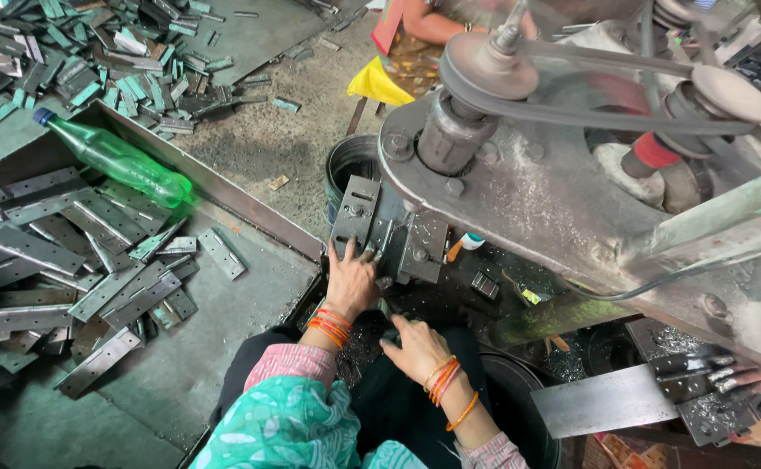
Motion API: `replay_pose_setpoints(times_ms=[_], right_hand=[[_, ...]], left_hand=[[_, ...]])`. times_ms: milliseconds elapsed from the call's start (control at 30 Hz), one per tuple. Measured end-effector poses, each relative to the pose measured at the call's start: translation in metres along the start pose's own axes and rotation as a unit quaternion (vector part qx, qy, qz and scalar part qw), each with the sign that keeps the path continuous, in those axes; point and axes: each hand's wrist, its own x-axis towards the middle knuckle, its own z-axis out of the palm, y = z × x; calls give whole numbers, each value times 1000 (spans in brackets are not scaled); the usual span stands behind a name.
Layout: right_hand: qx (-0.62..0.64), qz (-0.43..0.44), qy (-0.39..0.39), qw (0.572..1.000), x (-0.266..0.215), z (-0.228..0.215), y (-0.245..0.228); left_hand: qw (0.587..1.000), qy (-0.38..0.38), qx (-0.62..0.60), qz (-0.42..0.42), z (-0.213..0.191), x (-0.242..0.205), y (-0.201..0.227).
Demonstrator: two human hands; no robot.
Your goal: The person sits on the floor and repeatedly places metal brackets into a manual punching machine, operates the lever to punch holes, and removes the finished pieces. The person handles the brackets one at a time and places them into a nearby bin.
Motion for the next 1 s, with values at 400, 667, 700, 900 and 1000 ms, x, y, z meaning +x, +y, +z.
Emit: replay_pose_setpoints(times_ms=[400,667,700,900,1000], right_hand=[[-12,5,2,1000,0,-2,-4],[-30,44,-14,998,0,8,-2],[-31,47,-11,998,-2,14,0],[-37,45,-14,998,-29,43,5],[-31,45,-40,998,-27,36,3]], left_hand=[[1000,-10,-12,15,15,6,-11],[999,-31,-8,22,17,13,-13],[999,-29,-3,22,17,13,-12],[999,-14,-26,14,15,20,-13],[999,-33,-19,8,15,22,-11]])
